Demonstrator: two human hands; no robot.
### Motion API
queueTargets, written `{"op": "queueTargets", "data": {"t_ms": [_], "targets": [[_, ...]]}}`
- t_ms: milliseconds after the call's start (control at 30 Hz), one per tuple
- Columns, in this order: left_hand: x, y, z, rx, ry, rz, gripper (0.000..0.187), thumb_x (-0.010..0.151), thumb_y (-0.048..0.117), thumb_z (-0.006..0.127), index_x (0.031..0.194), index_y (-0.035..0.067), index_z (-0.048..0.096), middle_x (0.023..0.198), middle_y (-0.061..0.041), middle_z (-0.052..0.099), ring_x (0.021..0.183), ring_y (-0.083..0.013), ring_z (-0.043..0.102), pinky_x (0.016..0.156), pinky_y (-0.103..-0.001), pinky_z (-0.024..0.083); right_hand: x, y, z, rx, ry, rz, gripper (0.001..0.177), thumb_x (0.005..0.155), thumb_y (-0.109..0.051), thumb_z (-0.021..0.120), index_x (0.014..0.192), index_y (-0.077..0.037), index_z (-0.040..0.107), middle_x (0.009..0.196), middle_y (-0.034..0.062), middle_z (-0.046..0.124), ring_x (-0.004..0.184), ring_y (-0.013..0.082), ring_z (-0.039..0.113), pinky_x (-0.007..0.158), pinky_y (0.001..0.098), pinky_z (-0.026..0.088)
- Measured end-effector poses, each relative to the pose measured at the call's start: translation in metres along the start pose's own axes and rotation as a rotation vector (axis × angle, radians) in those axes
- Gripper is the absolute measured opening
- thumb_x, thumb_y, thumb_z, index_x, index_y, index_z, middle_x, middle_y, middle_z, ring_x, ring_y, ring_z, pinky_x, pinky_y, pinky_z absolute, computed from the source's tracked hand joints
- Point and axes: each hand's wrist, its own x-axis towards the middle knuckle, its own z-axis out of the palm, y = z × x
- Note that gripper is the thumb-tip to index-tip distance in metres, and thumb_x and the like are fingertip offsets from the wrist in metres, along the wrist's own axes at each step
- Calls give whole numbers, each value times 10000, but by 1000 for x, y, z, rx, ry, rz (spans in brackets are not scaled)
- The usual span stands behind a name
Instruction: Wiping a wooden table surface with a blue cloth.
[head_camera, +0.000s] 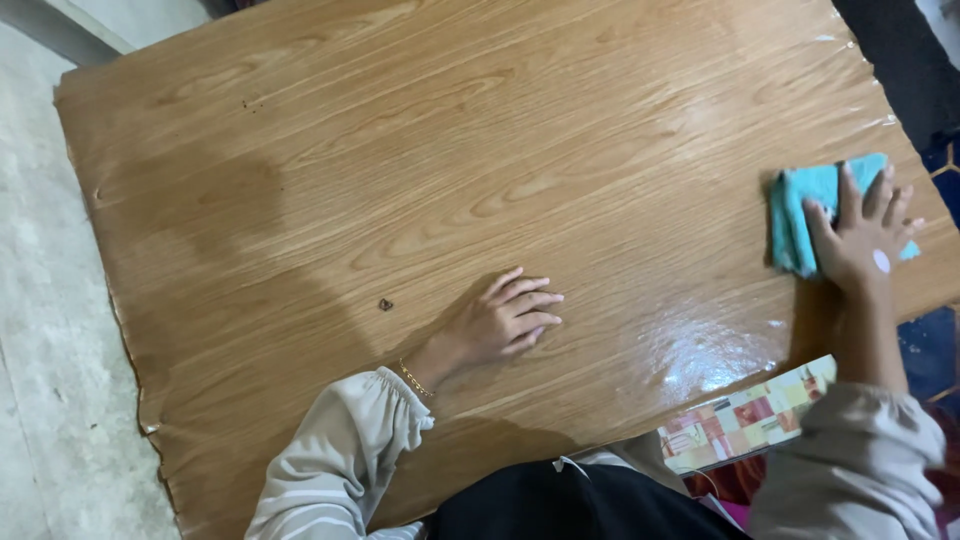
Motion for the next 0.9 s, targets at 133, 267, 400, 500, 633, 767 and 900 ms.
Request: {"op": "queueTargets", "data": {"t_ms": [133, 267, 400, 500, 633, 767, 900], "targets": [[-2, -4, 9, 6, 54, 38, 270, 970, 213, 690, 1235, 172, 717, 1457, -20, 602, 1461, -250, 468, 1265, -468, 362, 41, -29, 45, -32, -11, 9, 853, 961, -712, 333, 1669, -262, 179, 1735, 223, -42, 1570, 513, -83, 1167, 772, -81], [-2, 0, 3, 104, 178, 83, 335, 922, 226, 750, 1252, 181, 713, 1471, -29, 584, 1435, -257, 471, 1222, -454, 380, 11, -125, 93, 49, -20, -485, 880, 985, -640, 448, 1687, -200, 149, 1700, 324, -64, 1540, 582, -89, 1164, 779, -72], [-6, 8, -7, 208, 210, 71, 436, 884, 239, 778, 1307, 193, 683, 1498, -32, 547, 1443, -275, 462, 1180, -431, 390, -61, -244, 97, 9, -69, -914, 896, 903, -604, 561, 1635, -192, 248, 1672, 315, 15, 1517, 579, -41, 1134, 776, -48], [-4, 12, -8, 240, 177, -71, 491, 881, 288, 768, 1344, 222, 616, 1570, -37, 478, 1476, -288, 425, 1229, -452, 381, -81, -279, 104, 27, -50, -1133, 852, 898, -556, 580, 1625, -218, 294, 1685, 273, 67, 1542, 524, 18, 1165, 741, -6], [2, 11, 0, 301, 212, -215, 625, 941, 335, 749, 1510, 215, 519, 1669, -149, 322, 1544, -344, 317, 1265, -489, 310, -66, -277, 96, 240, -174, -1262, 715, 943, -454, 583, 1585, -200, 398, 1691, 227, 198, 1569, 450, 113, 1220, 666, 58], [1, -4, 15, 265, 150, -332, 840, 933, 474, 692, 1590, 55, 378, 1689, -249, 203, 1581, -415, 190, 1284, -583, 162, -53, -267, 91, 954, -500, -952, 402, 1031, -186, 517, 1418, -85, 563, 1595, 190, 470, 1537, 345, 352, 1264, 523, 202], [14, -13, 4, 397, 31, -351, 742, 936, 546, 623, 1565, 189, 456, 1693, -190, 246, 1581, -349, 204, 1287, -534, 148, -52, -260, 107, 1370, -614, -606, 277, 1066, -39, 492, 1298, -41, 644, 1483, 146, 607, 1421, 284, 525, 1211, 412, 388]]}}
